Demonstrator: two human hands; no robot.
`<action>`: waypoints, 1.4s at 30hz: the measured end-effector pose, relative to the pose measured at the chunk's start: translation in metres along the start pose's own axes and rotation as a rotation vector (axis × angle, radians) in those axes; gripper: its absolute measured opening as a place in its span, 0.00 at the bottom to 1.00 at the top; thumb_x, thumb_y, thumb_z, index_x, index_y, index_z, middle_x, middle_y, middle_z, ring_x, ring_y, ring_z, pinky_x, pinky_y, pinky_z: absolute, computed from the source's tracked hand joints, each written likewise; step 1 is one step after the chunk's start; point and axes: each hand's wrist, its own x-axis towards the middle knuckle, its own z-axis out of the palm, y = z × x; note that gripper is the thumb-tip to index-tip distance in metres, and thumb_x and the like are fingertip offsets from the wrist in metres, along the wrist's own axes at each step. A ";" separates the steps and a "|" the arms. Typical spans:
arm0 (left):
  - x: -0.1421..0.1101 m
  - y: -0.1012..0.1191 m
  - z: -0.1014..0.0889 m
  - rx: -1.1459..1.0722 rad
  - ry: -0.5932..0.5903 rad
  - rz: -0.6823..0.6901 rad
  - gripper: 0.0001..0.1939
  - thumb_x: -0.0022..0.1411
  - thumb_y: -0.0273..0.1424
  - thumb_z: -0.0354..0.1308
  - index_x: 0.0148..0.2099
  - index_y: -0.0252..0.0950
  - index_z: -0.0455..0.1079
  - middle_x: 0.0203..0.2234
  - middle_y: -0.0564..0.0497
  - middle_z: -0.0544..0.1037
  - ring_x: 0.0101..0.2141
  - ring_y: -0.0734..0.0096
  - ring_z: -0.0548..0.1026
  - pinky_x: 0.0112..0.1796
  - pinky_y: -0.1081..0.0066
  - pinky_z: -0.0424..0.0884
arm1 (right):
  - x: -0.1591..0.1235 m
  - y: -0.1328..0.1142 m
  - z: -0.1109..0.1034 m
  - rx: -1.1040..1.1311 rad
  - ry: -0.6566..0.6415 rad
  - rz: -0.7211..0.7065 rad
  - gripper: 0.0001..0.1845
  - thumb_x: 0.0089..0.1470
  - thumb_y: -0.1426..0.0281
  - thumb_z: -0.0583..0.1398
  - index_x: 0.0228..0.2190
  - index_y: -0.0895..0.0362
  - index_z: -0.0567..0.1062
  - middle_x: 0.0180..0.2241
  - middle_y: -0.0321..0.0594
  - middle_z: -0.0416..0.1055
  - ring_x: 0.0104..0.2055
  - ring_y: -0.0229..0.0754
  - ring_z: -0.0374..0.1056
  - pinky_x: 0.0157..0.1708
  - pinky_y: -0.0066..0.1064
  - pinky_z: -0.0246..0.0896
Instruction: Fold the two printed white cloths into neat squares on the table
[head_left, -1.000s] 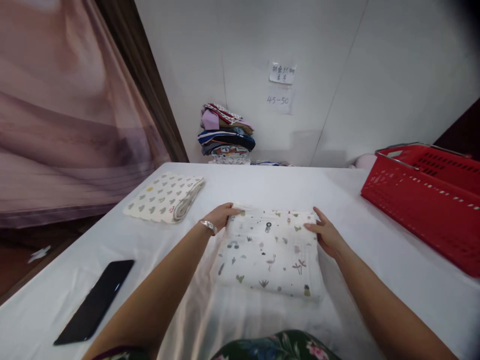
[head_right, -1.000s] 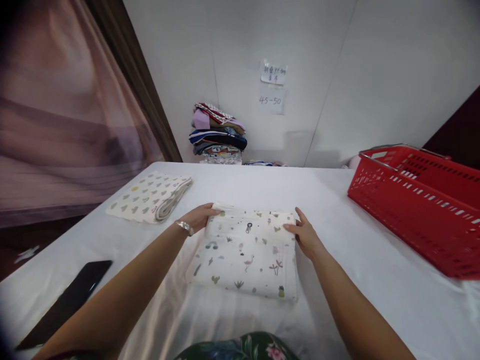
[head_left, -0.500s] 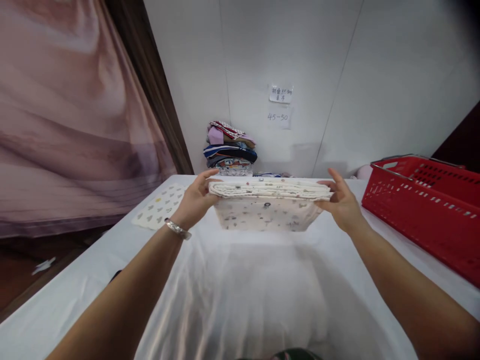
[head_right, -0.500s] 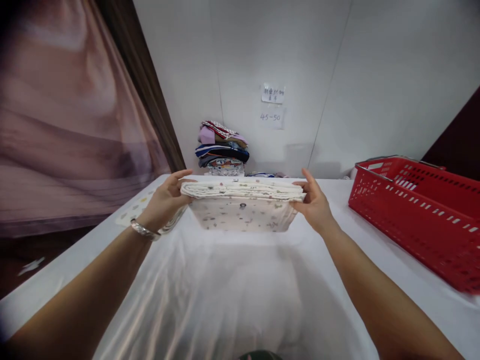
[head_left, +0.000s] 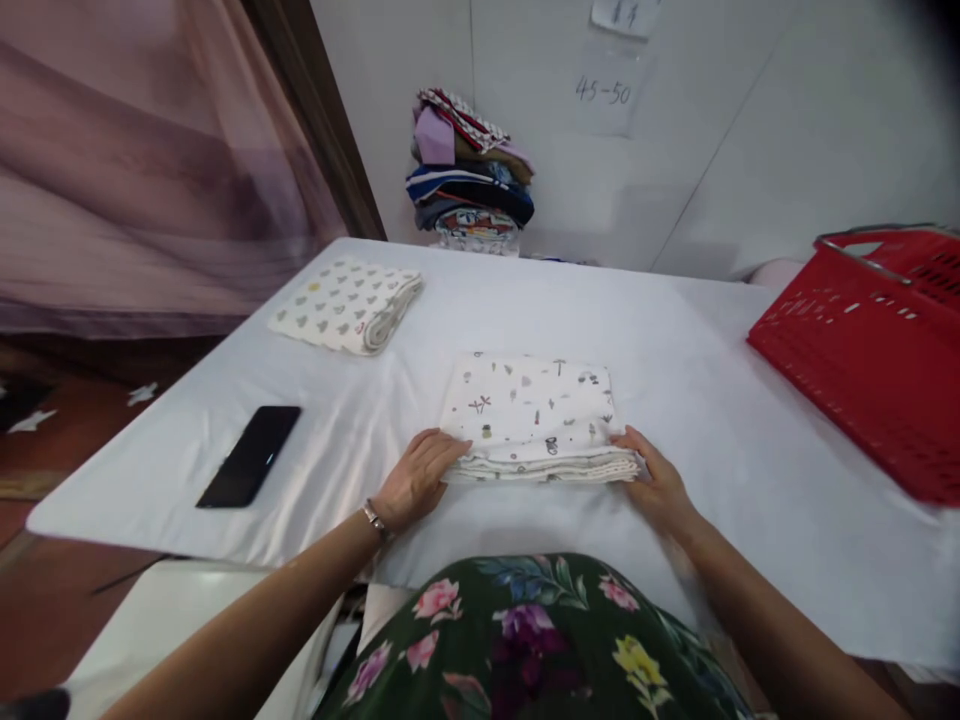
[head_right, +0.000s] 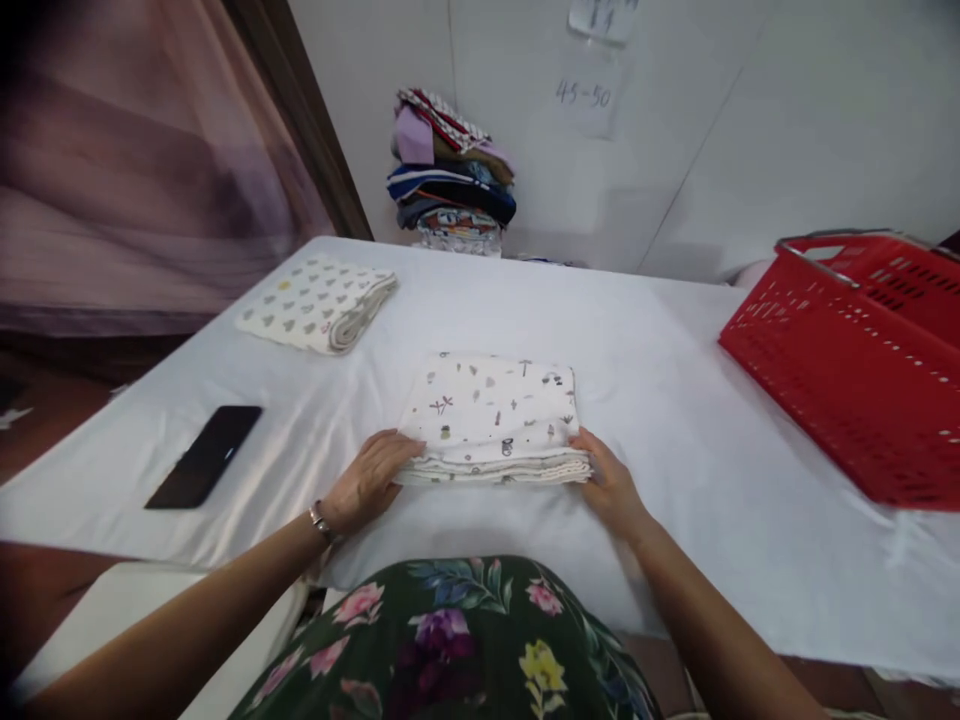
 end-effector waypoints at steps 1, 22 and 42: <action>-0.001 0.002 -0.001 0.000 -0.007 0.000 0.35 0.47 0.14 0.46 0.59 0.35 0.54 0.43 0.45 0.72 0.46 0.63 0.68 0.51 0.53 0.61 | -0.001 -0.001 -0.001 -0.036 -0.021 -0.030 0.33 0.53 0.67 0.57 0.58 0.49 0.54 0.50 0.41 0.67 0.52 0.46 0.63 0.52 0.42 0.60; 0.029 0.019 -0.005 0.033 -0.019 -0.026 0.09 0.62 0.31 0.52 0.41 0.37 0.72 0.35 0.47 0.75 0.39 0.66 0.71 0.43 0.61 0.64 | 0.017 -0.041 -0.008 -0.472 -0.127 -0.381 0.11 0.57 0.67 0.55 0.38 0.55 0.75 0.37 0.43 0.73 0.41 0.45 0.66 0.41 0.40 0.59; 0.032 0.021 -0.005 -0.081 -0.015 -0.203 0.10 0.63 0.32 0.50 0.39 0.37 0.72 0.30 0.51 0.76 0.34 0.69 0.73 0.39 0.65 0.66 | 0.020 -0.052 -0.006 -0.392 -0.127 -0.195 0.09 0.56 0.70 0.53 0.35 0.54 0.73 0.33 0.39 0.72 0.36 0.42 0.66 0.36 0.34 0.59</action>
